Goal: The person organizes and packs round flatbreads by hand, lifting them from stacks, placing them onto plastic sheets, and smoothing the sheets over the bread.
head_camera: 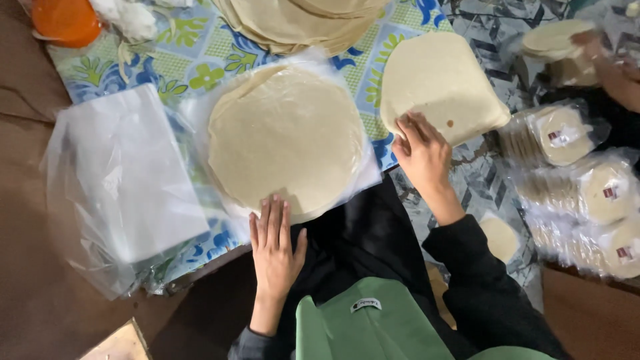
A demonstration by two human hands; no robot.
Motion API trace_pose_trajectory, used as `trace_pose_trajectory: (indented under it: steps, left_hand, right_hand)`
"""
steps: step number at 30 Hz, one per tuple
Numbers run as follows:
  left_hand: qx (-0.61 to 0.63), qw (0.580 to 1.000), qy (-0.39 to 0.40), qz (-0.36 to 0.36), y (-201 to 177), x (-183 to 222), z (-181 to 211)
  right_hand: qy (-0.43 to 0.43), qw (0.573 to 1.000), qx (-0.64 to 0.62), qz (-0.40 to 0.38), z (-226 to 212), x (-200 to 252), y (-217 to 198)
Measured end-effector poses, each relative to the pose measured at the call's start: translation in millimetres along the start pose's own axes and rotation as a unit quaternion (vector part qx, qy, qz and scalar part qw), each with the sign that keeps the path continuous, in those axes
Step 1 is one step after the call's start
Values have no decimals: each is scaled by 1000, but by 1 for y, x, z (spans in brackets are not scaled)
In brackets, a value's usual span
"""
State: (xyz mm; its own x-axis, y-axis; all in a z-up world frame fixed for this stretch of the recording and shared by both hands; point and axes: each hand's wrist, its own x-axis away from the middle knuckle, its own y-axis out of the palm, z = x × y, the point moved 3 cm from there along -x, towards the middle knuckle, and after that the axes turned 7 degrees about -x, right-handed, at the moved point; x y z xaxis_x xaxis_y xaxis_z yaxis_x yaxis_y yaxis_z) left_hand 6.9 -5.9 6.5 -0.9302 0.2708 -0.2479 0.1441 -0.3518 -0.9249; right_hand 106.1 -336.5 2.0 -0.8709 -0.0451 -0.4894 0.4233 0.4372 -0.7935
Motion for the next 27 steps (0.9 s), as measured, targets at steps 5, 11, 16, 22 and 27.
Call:
trace_pose_trajectory:
  steps: [5, 11, 16, 22, 27]
  left_hand:
    - [123, 986, -81, 80, -34, -25, 16]
    - [196, 979, 26, 58, -8, -95, 75]
    - [144, 981, 102, 78, 52, -147, 107]
    - [68, 988, 135, 34, 65, -161, 114]
    - [45, 989, 137, 28, 66, -159, 116]
  right_hand:
    - [49, 998, 32, 22, 14, 2, 21]
    - [43, 998, 45, 7, -31, -29, -13]
    - [103, 994, -43, 5, -7, -19, -18]
    - [142, 987, -46, 51, -10, -23, -9]
    - [60, 990, 24, 126, -25, -24, 1]
